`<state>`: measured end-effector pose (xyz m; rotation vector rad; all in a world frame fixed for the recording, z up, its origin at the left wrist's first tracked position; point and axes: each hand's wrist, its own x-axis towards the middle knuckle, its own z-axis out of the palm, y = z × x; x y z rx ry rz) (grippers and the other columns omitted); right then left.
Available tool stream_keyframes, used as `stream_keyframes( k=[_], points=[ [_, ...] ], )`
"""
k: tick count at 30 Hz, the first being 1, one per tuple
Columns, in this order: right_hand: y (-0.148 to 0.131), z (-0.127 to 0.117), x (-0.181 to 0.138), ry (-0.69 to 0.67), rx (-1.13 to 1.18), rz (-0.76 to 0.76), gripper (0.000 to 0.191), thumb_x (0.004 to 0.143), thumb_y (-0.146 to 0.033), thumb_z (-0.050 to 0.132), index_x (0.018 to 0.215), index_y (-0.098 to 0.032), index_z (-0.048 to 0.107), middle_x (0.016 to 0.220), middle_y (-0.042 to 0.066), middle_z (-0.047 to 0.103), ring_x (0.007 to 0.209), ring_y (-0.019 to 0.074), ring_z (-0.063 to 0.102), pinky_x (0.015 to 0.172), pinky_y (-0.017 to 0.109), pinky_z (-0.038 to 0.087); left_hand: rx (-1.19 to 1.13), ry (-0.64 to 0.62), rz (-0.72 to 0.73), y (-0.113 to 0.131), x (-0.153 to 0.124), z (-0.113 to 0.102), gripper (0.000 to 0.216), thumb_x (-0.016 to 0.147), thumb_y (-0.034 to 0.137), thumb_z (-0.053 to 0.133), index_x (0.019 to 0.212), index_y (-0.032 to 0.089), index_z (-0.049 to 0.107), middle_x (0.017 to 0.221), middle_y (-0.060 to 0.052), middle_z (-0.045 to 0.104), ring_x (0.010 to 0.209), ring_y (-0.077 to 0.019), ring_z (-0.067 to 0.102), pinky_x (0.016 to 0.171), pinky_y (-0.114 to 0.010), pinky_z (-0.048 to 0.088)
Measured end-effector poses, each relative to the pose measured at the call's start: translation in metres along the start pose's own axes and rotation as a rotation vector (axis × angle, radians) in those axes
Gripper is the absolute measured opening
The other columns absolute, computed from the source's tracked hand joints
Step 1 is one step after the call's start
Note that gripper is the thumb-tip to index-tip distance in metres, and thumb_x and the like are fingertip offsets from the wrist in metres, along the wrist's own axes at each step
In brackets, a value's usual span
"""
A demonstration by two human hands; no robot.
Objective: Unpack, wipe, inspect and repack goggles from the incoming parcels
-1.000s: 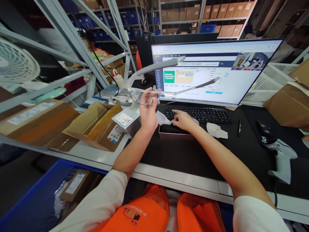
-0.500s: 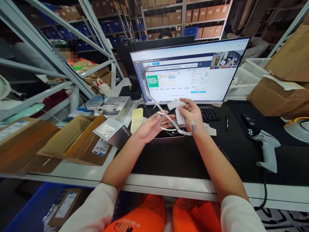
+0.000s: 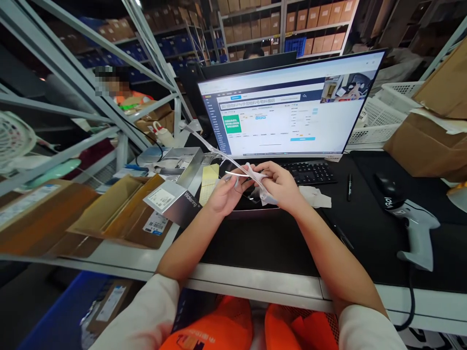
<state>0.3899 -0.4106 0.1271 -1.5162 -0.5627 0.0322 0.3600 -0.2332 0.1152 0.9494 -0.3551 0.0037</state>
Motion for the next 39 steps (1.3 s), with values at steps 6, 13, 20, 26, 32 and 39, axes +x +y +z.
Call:
stream_keyframes(
  k=[6, 13, 20, 26, 32, 39],
  points=[
    [-0.007, -0.01, 0.002, -0.101, -0.17, 0.004, 0.026, 0.088, -0.045, 0.062, 0.095, -0.023, 0.074, 0.107, 0.004, 0.072, 0.106, 0.0248, 0.065, 0.096, 0.037, 0.05, 0.25, -0.055, 0.037, -0.003, 0.0, -0.01, 0.042, 0.072, 0.046, 0.088, 0.109, 0.027, 0.08, 0.119, -0.007, 0.076, 0.123, -0.0281, 0.065, 0.113, -0.044, 0.044],
    [-0.003, -0.011, 0.003, -0.188, -0.105, 0.021, 0.043, 0.09, -0.061, 0.064, 0.107, -0.024, 0.078, 0.119, 0.005, 0.073, 0.112, 0.0259, 0.065, 0.101, 0.038, 0.048, 0.327, -0.147, 0.03, -0.004, -0.002, -0.012, 0.045, 0.076, 0.041, 0.086, 0.118, 0.027, 0.077, 0.133, -0.009, 0.071, 0.135, -0.0305, 0.058, 0.117, -0.047, 0.039],
    [-0.005, -0.002, 0.002, 0.072, -0.108, -0.009, 0.023, 0.088, -0.044, 0.067, 0.091, -0.021, 0.07, 0.076, 0.002, 0.067, 0.072, 0.0177, 0.062, 0.07, 0.031, 0.05, 0.307, -0.089, 0.039, 0.0, -0.005, -0.004, 0.04, 0.077, 0.041, 0.086, 0.113, 0.028, 0.079, 0.137, -0.008, 0.068, 0.135, -0.0276, 0.057, 0.117, -0.043, 0.04],
    [-0.009, -0.027, 0.002, 0.156, -0.011, -0.023, 0.031, 0.085, -0.05, 0.072, 0.084, -0.022, 0.061, 0.061, -0.005, 0.046, 0.053, 0.0103, 0.037, 0.05, 0.025, 0.03, 0.275, 0.155, 0.317, 0.016, -0.002, -0.011, 0.039, 0.075, 0.047, 0.086, 0.109, 0.029, 0.079, 0.119, -0.006, 0.077, 0.116, -0.0213, 0.067, 0.106, -0.036, 0.049],
    [-0.039, -0.054, -0.014, 0.23, -0.158, -0.125, 0.035, 0.08, -0.056, 0.077, 0.082, -0.023, 0.065, 0.074, 0.001, 0.061, 0.067, 0.0155, 0.054, 0.062, 0.029, 0.046, 0.479, 0.289, 0.542, 0.044, -0.009, -0.017, 0.049, 0.072, 0.048, 0.088, 0.114, 0.028, 0.075, 0.109, -0.006, 0.078, 0.104, -0.0216, 0.071, 0.089, -0.033, 0.056],
    [-0.044, -0.07, -0.023, 0.249, -0.233, -0.211, 0.031, 0.079, -0.052, 0.079, 0.085, -0.024, 0.069, 0.075, 0.001, 0.063, 0.067, 0.0158, 0.056, 0.064, 0.03, 0.048, 0.66, 0.403, 0.66, 0.053, -0.016, -0.018, 0.046, 0.078, 0.046, 0.084, 0.117, 0.025, 0.073, 0.113, -0.005, 0.076, 0.1, -0.0181, 0.07, 0.081, -0.027, 0.056]
  ],
)
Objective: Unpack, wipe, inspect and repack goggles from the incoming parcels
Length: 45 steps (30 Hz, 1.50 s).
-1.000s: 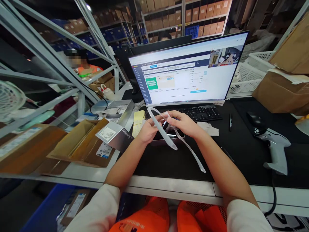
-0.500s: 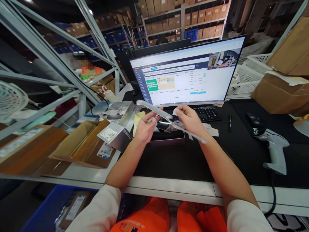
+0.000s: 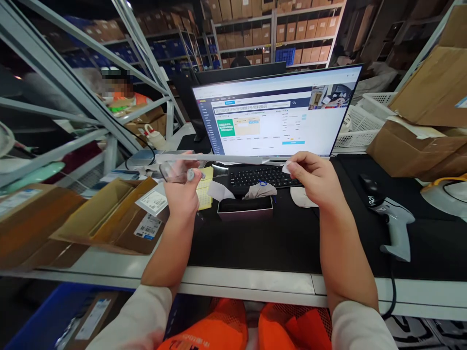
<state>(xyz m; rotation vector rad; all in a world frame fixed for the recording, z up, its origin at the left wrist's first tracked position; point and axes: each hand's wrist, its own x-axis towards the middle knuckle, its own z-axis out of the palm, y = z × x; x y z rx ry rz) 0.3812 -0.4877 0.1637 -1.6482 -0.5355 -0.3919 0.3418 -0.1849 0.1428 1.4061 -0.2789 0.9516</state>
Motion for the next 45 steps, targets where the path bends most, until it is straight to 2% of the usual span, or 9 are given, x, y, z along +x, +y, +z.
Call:
stream_keyframes(
  k=[3, 8, 16, 21, 26, 35, 41, 45],
  points=[
    [-0.004, -0.004, -0.001, 0.011, -0.04, -0.047, 0.027, 0.081, -0.049, 0.078, 0.085, -0.024, 0.071, 0.076, 0.001, 0.064, 0.069, 0.0167, 0.057, 0.066, 0.031, 0.048, 0.033, -0.022, 0.014, 0.001, 0.0, -0.001, 0.045, 0.08, 0.044, 0.082, 0.119, 0.024, 0.071, 0.114, -0.007, 0.075, 0.102, -0.0189, 0.07, 0.08, -0.027, 0.056],
    [-0.017, -0.002, -0.003, 0.012, -0.082, -0.061, 0.028, 0.079, -0.049, 0.079, 0.079, -0.023, 0.07, 0.077, 0.002, 0.065, 0.072, 0.0181, 0.058, 0.067, 0.033, 0.049, 0.122, -0.042, 0.053, -0.002, -0.003, -0.001, 0.046, 0.082, 0.045, 0.08, 0.12, 0.022, 0.07, 0.121, -0.01, 0.072, 0.116, -0.0248, 0.067, 0.095, -0.035, 0.056],
    [-0.021, 0.0, -0.004, 0.019, -0.167, -0.051, 0.022, 0.079, -0.045, 0.079, 0.082, -0.024, 0.073, 0.077, 0.002, 0.068, 0.07, 0.0185, 0.06, 0.064, 0.032, 0.049, 0.19, -0.031, 0.125, -0.007, -0.003, -0.002, 0.044, 0.083, 0.043, 0.079, 0.121, 0.023, 0.069, 0.121, -0.011, 0.072, 0.118, -0.0255, 0.067, 0.108, -0.042, 0.051],
    [-0.02, -0.001, -0.004, 0.037, -0.222, -0.068, 0.023, 0.082, -0.047, 0.076, 0.084, -0.023, 0.073, 0.079, 0.003, 0.07, 0.073, 0.0205, 0.063, 0.066, 0.034, 0.051, 0.218, -0.039, 0.162, -0.005, -0.003, -0.001, 0.043, 0.082, 0.042, 0.08, 0.12, 0.023, 0.07, 0.119, -0.01, 0.073, 0.117, -0.0261, 0.067, 0.107, -0.042, 0.051],
    [-0.02, -0.002, -0.003, 0.078, -0.315, -0.081, 0.017, 0.084, -0.039, 0.073, 0.086, -0.022, 0.074, 0.078, 0.003, 0.07, 0.071, 0.0189, 0.063, 0.065, 0.032, 0.051, 0.23, -0.031, 0.223, -0.004, -0.004, -0.001, 0.042, 0.082, 0.039, 0.081, 0.12, 0.023, 0.07, 0.118, -0.009, 0.073, 0.117, -0.0259, 0.067, 0.107, -0.042, 0.05],
    [-0.02, 0.001, -0.004, 0.068, -0.402, -0.113, 0.012, 0.085, -0.035, 0.072, 0.086, -0.023, 0.076, 0.082, 0.003, 0.073, 0.076, 0.0201, 0.065, 0.066, 0.031, 0.051, 0.323, -0.058, 0.267, -0.002, -0.005, 0.0, 0.041, 0.085, 0.042, 0.075, 0.121, 0.022, 0.069, 0.12, -0.009, 0.073, 0.116, -0.0255, 0.067, 0.108, -0.044, 0.05],
    [-0.019, 0.002, -0.005, 0.081, -0.474, -0.158, 0.013, 0.087, -0.033, 0.07, 0.09, -0.024, 0.079, 0.09, 0.005, 0.075, 0.084, 0.0229, 0.068, 0.074, 0.035, 0.053, 0.358, -0.074, 0.385, 0.0, -0.004, 0.002, 0.038, 0.086, 0.039, 0.076, 0.12, 0.025, 0.07, 0.118, -0.008, 0.074, 0.115, -0.0251, 0.067, 0.105, -0.044, 0.052],
    [-0.016, 0.003, -0.005, 0.072, -0.482, -0.119, 0.017, 0.088, -0.035, 0.069, 0.09, -0.024, 0.081, 0.091, 0.006, 0.076, 0.085, 0.0247, 0.07, 0.077, 0.037, 0.054, 0.363, -0.1, 0.513, 0.002, -0.007, 0.007, 0.039, 0.082, 0.034, 0.08, 0.119, 0.028, 0.07, 0.116, -0.006, 0.074, 0.11, -0.0245, 0.069, 0.1, -0.043, 0.055]
  ],
)
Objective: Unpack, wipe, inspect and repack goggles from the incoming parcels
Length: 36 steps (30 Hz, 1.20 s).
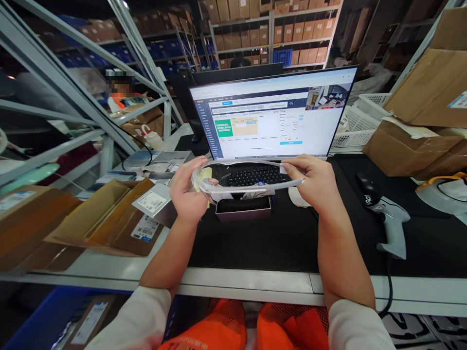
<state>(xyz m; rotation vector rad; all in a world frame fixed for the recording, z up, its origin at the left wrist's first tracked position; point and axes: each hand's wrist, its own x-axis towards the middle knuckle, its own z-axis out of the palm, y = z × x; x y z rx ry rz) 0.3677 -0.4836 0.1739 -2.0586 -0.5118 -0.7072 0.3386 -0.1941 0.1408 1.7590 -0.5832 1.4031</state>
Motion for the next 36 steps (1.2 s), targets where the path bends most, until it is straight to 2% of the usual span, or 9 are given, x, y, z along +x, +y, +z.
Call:
stream_keyframes(
  k=[3, 7, 11, 16, 21, 24, 30, 33, 36],
  points=[
    [0.002, 0.0, 0.002, -0.076, 0.0, 0.097, 0.019, 0.084, -0.039, 0.07, 0.084, -0.023, 0.081, 0.083, 0.005, 0.077, 0.08, 0.0249, 0.07, 0.071, 0.036, 0.053, -0.08, -0.064, 0.067, 0.002, -0.003, 0.001, 0.045, 0.076, 0.036, 0.086, 0.118, 0.03, 0.071, 0.115, -0.006, 0.074, 0.106, -0.0245, 0.072, 0.092, -0.041, 0.058],
    [0.007, -0.004, 0.01, -0.562, 0.076, 0.235, 0.024, 0.081, -0.042, 0.071, 0.077, -0.021, 0.08, 0.07, 0.003, 0.073, 0.065, 0.0201, 0.064, 0.058, 0.031, 0.047, -0.263, -0.309, 0.009, -0.003, -0.008, 0.002, 0.046, 0.07, 0.037, 0.091, 0.112, 0.029, 0.073, 0.112, -0.008, 0.075, 0.103, -0.0258, 0.073, 0.091, -0.041, 0.059],
    [0.01, 0.011, 0.013, -0.85, 0.369, 0.305, 0.025, 0.075, -0.041, 0.076, 0.066, -0.018, 0.073, 0.063, 0.002, 0.065, 0.059, 0.0154, 0.055, 0.056, 0.029, 0.04, -0.605, -0.356, -0.355, -0.01, -0.014, 0.015, 0.042, 0.07, 0.039, 0.09, 0.105, 0.026, 0.073, 0.105, -0.007, 0.075, 0.098, -0.0252, 0.074, 0.088, -0.039, 0.059],
    [0.008, 0.07, 0.006, -0.501, 0.875, 0.473, 0.028, 0.068, -0.042, 0.075, 0.063, -0.019, 0.059, 0.056, 0.0, 0.056, 0.055, 0.0131, 0.048, 0.056, 0.028, 0.037, -0.991, -0.06, -0.908, -0.004, -0.022, 0.043, 0.049, 0.067, 0.047, 0.092, 0.101, 0.023, 0.066, 0.098, -0.002, 0.076, 0.095, -0.0227, 0.076, 0.092, -0.037, 0.056],
    [0.012, 0.09, 0.005, -0.297, 0.815, 0.385, 0.033, 0.066, -0.031, 0.072, 0.096, -0.019, 0.063, 0.061, -0.004, 0.057, 0.059, 0.0138, 0.049, 0.062, 0.029, 0.04, -1.076, 0.12, -1.154, -0.006, -0.023, 0.052, 0.043, 0.074, 0.045, 0.087, 0.101, 0.023, 0.062, 0.096, 0.0, 0.076, 0.098, -0.0213, 0.076, 0.093, -0.034, 0.053],
    [0.014, 0.076, 0.006, -0.239, 0.742, 0.229, 0.048, 0.075, -0.036, 0.073, 0.119, -0.022, 0.059, 0.068, -0.005, 0.056, 0.062, 0.015, 0.05, 0.064, 0.03, 0.041, -1.007, 0.132, -1.16, -0.013, -0.025, 0.053, 0.049, 0.069, 0.043, 0.09, 0.103, 0.022, 0.062, 0.094, -0.001, 0.075, 0.095, -0.02, 0.076, 0.087, -0.03, 0.053],
    [0.006, 0.063, -0.002, -0.275, 0.177, 0.001, 0.026, 0.096, -0.04, 0.053, 0.089, -0.018, 0.066, 0.076, 0.004, 0.063, 0.072, 0.0188, 0.056, 0.069, 0.034, 0.04, -0.815, 0.008, -0.98, -0.017, -0.032, 0.057, 0.055, 0.06, 0.043, 0.095, 0.102, 0.02, 0.069, 0.091, -0.001, 0.075, 0.086, -0.017, 0.074, 0.084, -0.029, 0.053],
    [0.01, 0.058, 0.0, -0.452, 0.336, 0.029, 0.027, 0.094, -0.04, 0.059, 0.112, -0.021, 0.067, 0.078, 0.002, 0.065, 0.072, 0.0182, 0.059, 0.071, 0.033, 0.046, -0.729, -0.094, -0.873, -0.02, -0.033, 0.056, 0.05, 0.061, 0.042, 0.095, 0.099, 0.019, 0.072, 0.091, -0.003, 0.075, 0.085, -0.0171, 0.072, 0.085, -0.03, 0.054],
    [0.022, 0.047, 0.008, -0.164, 0.562, 0.104, 0.035, 0.095, -0.044, 0.056, 0.121, -0.022, 0.064, 0.08, 0.002, 0.066, 0.075, 0.0189, 0.064, 0.078, 0.036, 0.053, -0.641, -0.145, -0.807, -0.026, -0.031, 0.05, 0.046, 0.066, 0.042, 0.091, 0.102, 0.019, 0.073, 0.091, -0.003, 0.074, 0.084, -0.017, 0.071, 0.083, -0.03, 0.054]
  ],
)
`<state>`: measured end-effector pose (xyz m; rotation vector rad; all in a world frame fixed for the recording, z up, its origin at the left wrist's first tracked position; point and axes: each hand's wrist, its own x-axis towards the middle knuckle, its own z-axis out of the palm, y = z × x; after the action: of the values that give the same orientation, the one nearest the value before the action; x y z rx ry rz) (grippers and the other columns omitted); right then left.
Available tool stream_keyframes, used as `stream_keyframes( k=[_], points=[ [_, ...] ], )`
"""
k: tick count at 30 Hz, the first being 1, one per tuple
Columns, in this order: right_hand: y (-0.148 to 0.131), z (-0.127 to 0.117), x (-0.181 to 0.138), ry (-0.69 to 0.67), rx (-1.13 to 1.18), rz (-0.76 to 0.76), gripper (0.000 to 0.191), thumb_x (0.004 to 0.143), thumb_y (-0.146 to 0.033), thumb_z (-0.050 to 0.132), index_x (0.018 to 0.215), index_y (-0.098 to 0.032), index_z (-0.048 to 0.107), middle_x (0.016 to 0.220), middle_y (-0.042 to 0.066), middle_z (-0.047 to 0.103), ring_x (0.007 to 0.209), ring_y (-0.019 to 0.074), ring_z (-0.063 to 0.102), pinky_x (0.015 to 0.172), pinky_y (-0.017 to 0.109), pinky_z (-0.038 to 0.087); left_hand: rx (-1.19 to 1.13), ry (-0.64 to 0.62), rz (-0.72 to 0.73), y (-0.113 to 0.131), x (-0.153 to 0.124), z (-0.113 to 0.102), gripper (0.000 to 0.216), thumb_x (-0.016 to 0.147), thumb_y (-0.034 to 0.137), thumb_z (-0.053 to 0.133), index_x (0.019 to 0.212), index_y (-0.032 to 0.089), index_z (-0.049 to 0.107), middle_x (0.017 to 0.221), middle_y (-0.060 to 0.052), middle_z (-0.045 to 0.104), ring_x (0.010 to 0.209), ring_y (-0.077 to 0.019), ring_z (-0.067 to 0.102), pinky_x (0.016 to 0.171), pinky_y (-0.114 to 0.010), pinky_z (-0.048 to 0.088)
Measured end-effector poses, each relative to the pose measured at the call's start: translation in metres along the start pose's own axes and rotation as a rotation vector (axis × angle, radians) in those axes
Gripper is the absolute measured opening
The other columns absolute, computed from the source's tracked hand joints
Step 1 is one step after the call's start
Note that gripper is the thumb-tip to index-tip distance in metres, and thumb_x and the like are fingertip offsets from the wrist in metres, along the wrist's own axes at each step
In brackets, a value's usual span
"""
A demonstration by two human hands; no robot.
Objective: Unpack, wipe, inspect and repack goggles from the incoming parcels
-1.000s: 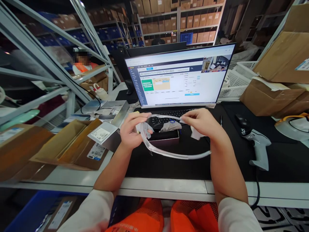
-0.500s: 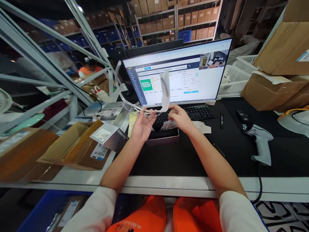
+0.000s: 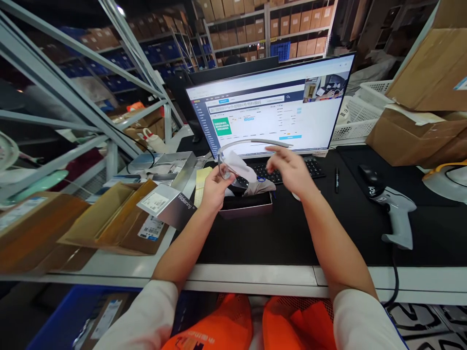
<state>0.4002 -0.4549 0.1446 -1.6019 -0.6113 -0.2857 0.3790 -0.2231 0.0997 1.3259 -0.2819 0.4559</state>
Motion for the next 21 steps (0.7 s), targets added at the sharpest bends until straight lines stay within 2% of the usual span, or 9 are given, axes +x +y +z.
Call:
stream_keyframes(
  k=[2, 3, 4, 7, 10, 12, 15, 18, 21],
  points=[
    [0.0, -0.009, 0.003, 0.253, 0.036, -0.064, 0.04, 0.099, -0.05, 0.046, 0.124, -0.024, 0.064, 0.093, 0.006, 0.07, 0.086, 0.021, 0.068, 0.083, 0.038, 0.055, 0.135, 0.004, 0.064, 0.003, 0.002, -0.007, 0.043, 0.07, 0.037, 0.088, 0.106, 0.02, 0.074, 0.091, -0.003, 0.072, 0.085, -0.0166, 0.069, 0.082, -0.029, 0.053],
    [-0.001, -0.011, 0.003, 0.312, 0.026, -0.086, 0.044, 0.1, -0.053, 0.042, 0.128, -0.025, 0.062, 0.103, 0.007, 0.071, 0.094, 0.0224, 0.069, 0.086, 0.039, 0.055, 0.228, 0.013, 0.112, 0.004, 0.003, -0.009, 0.04, 0.071, 0.034, 0.086, 0.107, 0.02, 0.074, 0.092, -0.003, 0.071, 0.086, -0.0164, 0.068, 0.083, -0.029, 0.053],
    [-0.003, -0.01, 0.002, 0.313, -0.002, -0.094, 0.047, 0.1, -0.055, 0.04, 0.132, -0.026, 0.06, 0.113, 0.008, 0.071, 0.103, 0.024, 0.069, 0.09, 0.041, 0.055, 0.321, 0.027, 0.161, 0.006, 0.004, -0.012, 0.038, 0.071, 0.031, 0.085, 0.107, 0.02, 0.075, 0.093, -0.003, 0.07, 0.087, -0.0163, 0.067, 0.083, -0.029, 0.053],
    [-0.007, 0.004, -0.005, 0.11, -0.197, -0.067, 0.05, 0.098, -0.056, 0.05, 0.136, -0.025, 0.061, 0.127, 0.01, 0.07, 0.121, 0.0284, 0.064, 0.104, 0.048, 0.05, 0.438, 0.078, 0.217, 0.013, 0.006, -0.015, 0.035, 0.071, 0.028, 0.083, 0.104, 0.02, 0.075, 0.094, -0.004, 0.068, 0.086, -0.0161, 0.066, 0.082, -0.028, 0.052],
    [-0.005, 0.023, -0.013, -0.182, -0.388, -0.049, 0.046, 0.098, -0.051, 0.052, 0.129, -0.023, 0.068, 0.14, 0.01, 0.064, 0.133, 0.0295, 0.056, 0.116, 0.049, 0.041, 0.23, 0.139, 0.096, 0.019, 0.01, -0.016, 0.041, 0.068, 0.036, 0.087, 0.102, 0.02, 0.072, 0.09, -0.003, 0.069, 0.08, -0.0159, 0.067, 0.078, -0.028, 0.053],
    [0.001, 0.035, -0.016, -0.296, -0.449, -0.026, 0.042, 0.099, -0.048, 0.05, 0.124, -0.022, 0.072, 0.141, 0.009, 0.064, 0.134, 0.0281, 0.056, 0.117, 0.046, 0.04, 0.061, 0.192, 0.033, 0.024, 0.014, -0.02, 0.045, 0.065, 0.042, 0.089, 0.099, 0.02, 0.069, 0.088, -0.003, 0.069, 0.08, -0.0165, 0.069, 0.076, -0.028, 0.053],
    [0.016, 0.063, -0.015, -0.31, -0.509, 0.012, 0.036, 0.096, -0.04, 0.053, 0.119, -0.02, 0.074, 0.129, 0.01, 0.07, 0.124, 0.0264, 0.063, 0.111, 0.042, 0.046, -0.132, 0.282, 0.018, 0.034, 0.019, -0.027, 0.046, 0.068, 0.045, 0.088, 0.1, 0.022, 0.066, 0.09, -0.002, 0.069, 0.081, -0.0161, 0.07, 0.074, -0.027, 0.051],
    [0.033, 0.106, -0.008, -0.288, -0.538, 0.049, 0.031, 0.09, -0.034, 0.061, 0.112, -0.017, 0.074, 0.123, 0.013, 0.071, 0.117, 0.0276, 0.064, 0.106, 0.04, 0.047, -0.272, 0.339, 0.051, 0.044, 0.02, -0.031, 0.041, 0.073, 0.043, 0.084, 0.102, 0.023, 0.064, 0.09, -0.001, 0.07, 0.085, -0.016, 0.07, 0.079, -0.027, 0.051],
    [0.048, 0.144, 0.006, -0.258, -0.515, 0.078, 0.013, 0.08, -0.029, 0.069, 0.084, -0.018, 0.073, 0.102, 0.012, 0.075, 0.101, 0.0269, 0.067, 0.095, 0.036, 0.049, -0.318, 0.335, 0.082, 0.05, 0.019, -0.031, 0.041, 0.072, 0.042, 0.085, 0.102, 0.022, 0.065, 0.088, -0.002, 0.072, 0.088, -0.0169, 0.07, 0.084, -0.029, 0.05]
  ],
)
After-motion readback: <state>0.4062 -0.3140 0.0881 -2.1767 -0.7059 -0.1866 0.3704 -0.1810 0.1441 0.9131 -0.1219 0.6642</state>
